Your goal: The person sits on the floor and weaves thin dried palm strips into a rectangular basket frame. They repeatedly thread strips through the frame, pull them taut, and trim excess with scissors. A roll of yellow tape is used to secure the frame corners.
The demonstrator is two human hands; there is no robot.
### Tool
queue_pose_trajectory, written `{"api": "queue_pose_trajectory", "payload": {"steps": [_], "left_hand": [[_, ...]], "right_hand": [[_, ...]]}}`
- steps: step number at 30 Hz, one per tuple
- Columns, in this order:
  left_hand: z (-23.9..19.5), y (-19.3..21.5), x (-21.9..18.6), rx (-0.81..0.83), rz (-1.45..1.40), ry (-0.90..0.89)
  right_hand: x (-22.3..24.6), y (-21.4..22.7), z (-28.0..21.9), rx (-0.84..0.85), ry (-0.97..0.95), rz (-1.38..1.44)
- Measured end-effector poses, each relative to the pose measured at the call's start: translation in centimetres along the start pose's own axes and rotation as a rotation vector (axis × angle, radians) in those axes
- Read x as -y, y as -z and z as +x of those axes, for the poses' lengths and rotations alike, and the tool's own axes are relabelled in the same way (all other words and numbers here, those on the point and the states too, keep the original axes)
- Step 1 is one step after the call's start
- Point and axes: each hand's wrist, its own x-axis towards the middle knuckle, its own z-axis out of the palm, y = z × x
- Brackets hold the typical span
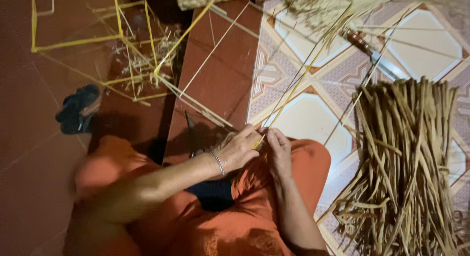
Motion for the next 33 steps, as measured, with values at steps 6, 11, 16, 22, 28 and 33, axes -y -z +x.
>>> {"api": "queue_pose_trajectory", "payload": {"steps": [6,11,16,22,28,33], "left_hand": [[-3.1,0.6,-0.2,0.009,-0.185,0.217],[-6.3,1.3,1.1,0.197,0.023,0.337],[-7.2,1.1,0.0,0.238,-0.210,0.106],[-6.0,0.9,-1.1,0.089,-0.149,-0.116],[-2.5,2.1,-1.3,0.040,-0.132,-0.144],[-1.2,4.3,-1.6,-0.126,-0.164,-0.252]], "right_hand": [[-0.9,0.0,0.1,0.047,0.115,0.028],[0.6,-1.8,-0.6,0.050,0.085,0.153],[0.9,-0.8,-0.1,0.022,0.173,-0.002],[0.0,1.6,0.5,-0.035,0.207,-0.004],[1.9,4.0,0.5,0.081,0.101,0.023],[2.6,5.2,0.1,0.141,0.156,-0.131]]}}
